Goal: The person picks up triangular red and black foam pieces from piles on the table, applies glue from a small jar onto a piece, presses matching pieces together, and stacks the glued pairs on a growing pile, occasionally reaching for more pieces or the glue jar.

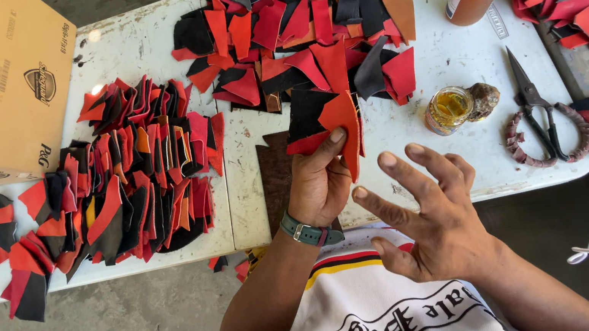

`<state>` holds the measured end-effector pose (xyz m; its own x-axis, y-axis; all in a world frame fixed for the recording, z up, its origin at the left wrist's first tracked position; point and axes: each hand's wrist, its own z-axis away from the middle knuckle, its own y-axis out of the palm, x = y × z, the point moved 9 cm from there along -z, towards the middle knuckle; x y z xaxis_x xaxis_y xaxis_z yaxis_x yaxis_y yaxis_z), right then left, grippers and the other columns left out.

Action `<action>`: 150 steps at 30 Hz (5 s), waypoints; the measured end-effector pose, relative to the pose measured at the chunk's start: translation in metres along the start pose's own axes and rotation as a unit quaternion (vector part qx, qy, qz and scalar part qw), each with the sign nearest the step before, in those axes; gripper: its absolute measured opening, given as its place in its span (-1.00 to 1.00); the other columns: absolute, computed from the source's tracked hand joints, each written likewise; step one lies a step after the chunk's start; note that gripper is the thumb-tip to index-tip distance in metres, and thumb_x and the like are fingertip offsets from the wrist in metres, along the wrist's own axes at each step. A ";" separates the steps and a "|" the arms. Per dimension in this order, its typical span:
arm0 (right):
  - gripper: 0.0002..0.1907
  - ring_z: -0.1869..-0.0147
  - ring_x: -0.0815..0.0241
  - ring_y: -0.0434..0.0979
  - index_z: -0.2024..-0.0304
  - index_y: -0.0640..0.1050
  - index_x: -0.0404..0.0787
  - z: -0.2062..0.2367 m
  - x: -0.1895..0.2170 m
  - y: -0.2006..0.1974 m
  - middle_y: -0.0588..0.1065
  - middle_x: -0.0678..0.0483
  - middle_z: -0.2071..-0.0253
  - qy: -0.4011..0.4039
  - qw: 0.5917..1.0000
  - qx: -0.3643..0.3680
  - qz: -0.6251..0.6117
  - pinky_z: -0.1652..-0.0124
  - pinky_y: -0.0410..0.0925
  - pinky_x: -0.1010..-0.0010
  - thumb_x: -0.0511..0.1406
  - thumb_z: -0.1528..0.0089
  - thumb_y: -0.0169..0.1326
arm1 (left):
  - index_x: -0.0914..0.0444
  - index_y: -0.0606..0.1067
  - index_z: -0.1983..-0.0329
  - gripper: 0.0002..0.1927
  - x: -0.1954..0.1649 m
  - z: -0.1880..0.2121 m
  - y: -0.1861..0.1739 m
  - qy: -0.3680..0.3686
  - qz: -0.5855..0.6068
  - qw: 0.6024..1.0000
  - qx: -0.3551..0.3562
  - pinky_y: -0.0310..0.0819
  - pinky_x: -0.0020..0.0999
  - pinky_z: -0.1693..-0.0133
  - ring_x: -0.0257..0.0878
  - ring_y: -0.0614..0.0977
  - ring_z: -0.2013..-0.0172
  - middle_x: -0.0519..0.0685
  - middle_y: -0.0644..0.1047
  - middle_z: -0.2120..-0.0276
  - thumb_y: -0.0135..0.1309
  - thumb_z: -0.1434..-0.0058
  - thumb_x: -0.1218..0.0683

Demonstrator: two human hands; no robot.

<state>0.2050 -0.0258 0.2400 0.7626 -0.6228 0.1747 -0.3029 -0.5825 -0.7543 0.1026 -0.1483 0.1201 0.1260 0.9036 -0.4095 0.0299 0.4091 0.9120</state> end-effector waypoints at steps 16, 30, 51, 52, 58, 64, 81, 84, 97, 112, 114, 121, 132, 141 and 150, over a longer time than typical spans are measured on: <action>-0.48 -0.49 -0.22 0.09 -0.19 0.66 0.12 -0.031 -0.040 -0.023 0.20 -0.07 -0.48 0.008 0.991 -0.015 0.136 -0.29 0.02 -0.09 0.11 -0.28 0.10 | 0.32 0.55 0.06 -0.84 0.017 0.007 -0.003 -0.078 -0.001 0.996 0.044 0.50 -0.56 0.42 -0.37 0.64 0.43 -0.02 0.64 0.32 0.22 -0.34 0.18; -0.41 -0.55 -0.28 0.12 -0.32 0.52 -0.02 -0.038 -0.064 -0.032 0.16 -0.21 -0.53 0.080 0.993 -0.051 -0.071 -0.43 0.04 -0.11 0.03 -0.30 -0.01 | 0.32 0.52 0.02 -0.78 0.021 0.010 -0.005 -0.120 -0.005 0.993 0.017 0.59 -0.55 0.32 -0.31 0.71 0.30 0.00 0.66 0.21 0.17 -0.30 0.17; -0.44 -0.48 -0.31 0.13 -0.30 0.53 -0.01 -0.018 -0.060 -0.011 0.09 -0.21 -0.48 0.010 0.997 -0.079 0.020 -0.34 0.05 -0.12 0.03 -0.31 0.07 | 0.29 0.54 0.02 -0.84 0.024 0.010 0.004 -0.129 0.030 0.988 0.079 0.58 -0.53 0.32 -0.33 0.68 0.34 -0.04 0.65 0.24 0.17 -0.37 0.17; -0.44 -0.47 -0.29 0.15 -0.26 0.56 -0.02 -0.016 -0.054 -0.009 0.11 -0.19 -0.47 0.004 0.997 -0.070 0.011 -0.33 0.06 -0.11 0.03 -0.28 0.08 | 0.30 0.54 0.01 -0.85 0.023 0.009 0.004 -0.123 0.031 0.989 0.077 0.57 -0.54 0.32 -0.33 0.69 0.33 -0.03 0.65 0.24 0.17 -0.40 0.17; -0.48 -0.46 -0.26 0.14 -0.13 0.64 -0.07 -0.003 -0.027 -0.006 0.14 -0.15 -0.45 -0.003 0.997 -0.054 -0.064 -0.38 0.07 -0.08 0.00 -0.21 0.10 | 0.33 0.54 -0.02 -0.83 0.020 0.006 0.000 -0.108 0.025 0.992 0.061 0.59 -0.51 0.27 -0.30 0.71 0.26 0.01 0.67 0.19 0.14 -0.41 0.18; -0.52 -0.51 -0.23 0.10 -0.10 0.63 0.02 -0.005 -0.016 -0.013 0.15 -0.07 -0.45 0.005 0.994 -0.037 -0.104 -0.43 0.04 -0.05 0.04 -0.22 0.06 | 0.35 0.53 -0.05 -0.80 0.007 0.005 0.004 -0.061 -0.006 0.997 0.053 0.64 -0.44 0.14 -0.27 0.72 0.18 0.04 0.67 0.14 0.11 -0.39 0.22; -0.47 -0.52 -0.29 0.11 -0.24 0.61 0.00 -0.043 -0.059 -0.034 0.18 -0.15 -0.50 0.065 0.996 -0.055 0.006 -0.47 0.00 -0.08 0.03 -0.31 0.04 | 0.35 0.45 -0.14 -0.65 0.009 0.010 0.021 -0.067 -0.002 0.996 0.062 0.65 -0.34 -0.02 -0.21 0.71 0.05 0.06 0.63 0.03 0.12 -0.28 0.28; -0.40 -0.51 -0.30 0.13 -0.30 0.54 -0.09 -0.044 -0.055 -0.027 0.16 -0.18 -0.51 0.084 0.995 -0.038 -0.034 -0.44 -0.03 -0.10 0.02 -0.30 0.00 | 0.32 0.47 -0.09 -0.64 -0.014 0.007 0.027 0.041 -0.050 0.997 0.032 0.67 -0.34 0.02 -0.24 0.71 0.06 0.02 0.63 0.05 0.14 -0.22 0.32; -0.39 -0.47 -0.25 0.15 -0.30 0.55 -0.05 -0.038 -0.031 -0.001 0.19 -0.11 -0.49 0.059 0.996 -0.002 0.069 -0.32 0.01 -0.09 0.03 -0.29 0.01 | 0.39 0.56 0.04 -0.86 -0.034 0.003 0.011 0.170 -0.138 0.976 0.024 0.67 -0.27 0.04 -0.19 0.69 0.09 0.07 0.64 0.10 0.18 -0.36 0.31; -0.33 -0.70 -0.19 -0.02 -0.30 0.52 -0.17 -0.013 -0.061 0.006 0.07 -0.23 -0.58 0.147 0.927 -0.022 -0.344 -0.57 -0.12 -0.10 0.13 -0.38 -0.08 | 0.37 0.48 -0.12 -0.74 -0.025 -0.002 0.020 0.107 -0.059 0.990 0.064 0.66 -0.24 0.02 -0.17 0.68 0.05 0.06 0.61 0.01 0.13 -0.38 0.29; -0.31 -0.69 -0.26 -0.08 -0.33 0.48 -0.21 -0.016 -0.054 0.013 0.00 -0.28 -0.59 0.121 0.937 0.006 -0.327 -0.55 -0.16 -0.16 0.12 -0.38 -0.06 | 0.39 0.48 -0.13 -0.76 -0.020 -0.003 0.019 0.092 -0.054 0.992 0.063 0.65 -0.25 0.02 -0.16 0.69 0.06 0.09 0.61 0.01 0.12 -0.41 0.28; -0.45 -0.61 -0.28 0.02 -0.15 0.61 -0.09 -0.013 -0.034 0.006 0.15 -0.21 -0.51 0.071 0.977 -0.002 -0.203 -0.55 -0.08 -0.14 0.05 -0.28 -0.04 | 0.38 0.50 -0.11 -0.77 -0.021 -0.006 0.009 0.095 -0.050 0.994 0.031 0.65 -0.29 0.02 -0.20 0.69 0.06 0.07 0.62 0.01 0.11 -0.41 0.27; -0.50 -0.39 -0.08 0.39 -0.14 0.57 -0.26 0.028 -0.058 0.031 0.34 -0.17 -0.31 0.148 0.943 0.035 -0.296 -0.30 0.28 0.17 -0.10 -0.26 0.13 | 0.35 0.56 0.05 -0.82 -0.081 -0.032 -0.049 0.179 -0.132 0.974 -0.051 0.64 -0.31 0.20 -0.19 0.70 0.17 0.06 0.65 0.12 0.19 -0.29 0.29; -0.54 -0.09 0.13 0.56 -0.20 0.51 -0.33 0.083 -0.143 0.091 0.44 -0.08 -0.17 0.315 0.877 -0.012 -0.362 -0.06 0.38 0.31 -0.24 -0.29 0.07 | 0.34 0.57 0.20 -0.85 -0.092 -0.147 -0.128 0.143 -0.235 0.944 -0.181 0.59 -0.24 0.26 -0.16 0.67 0.27 0.03 0.64 0.21 0.26 -0.17 0.30; -0.52 -0.05 0.14 0.56 -0.20 0.48 -0.37 0.097 -0.162 0.106 0.42 -0.08 -0.12 0.356 0.846 -0.019 -0.396 -0.01 0.41 0.36 -0.26 -0.27 0.10 | 0.36 0.51 0.27 -0.81 -0.130 -0.161 -0.154 0.174 -0.266 0.901 -0.294 0.63 -0.22 0.27 -0.09 0.67 0.24 0.09 0.61 0.26 0.31 -0.11 0.30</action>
<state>0.1049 0.0639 0.0704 0.2015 -0.1787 0.9630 0.1130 -0.9724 -0.2041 -0.0781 -0.3080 0.0286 -0.0733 0.5029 -0.8612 -0.5502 0.6999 0.4555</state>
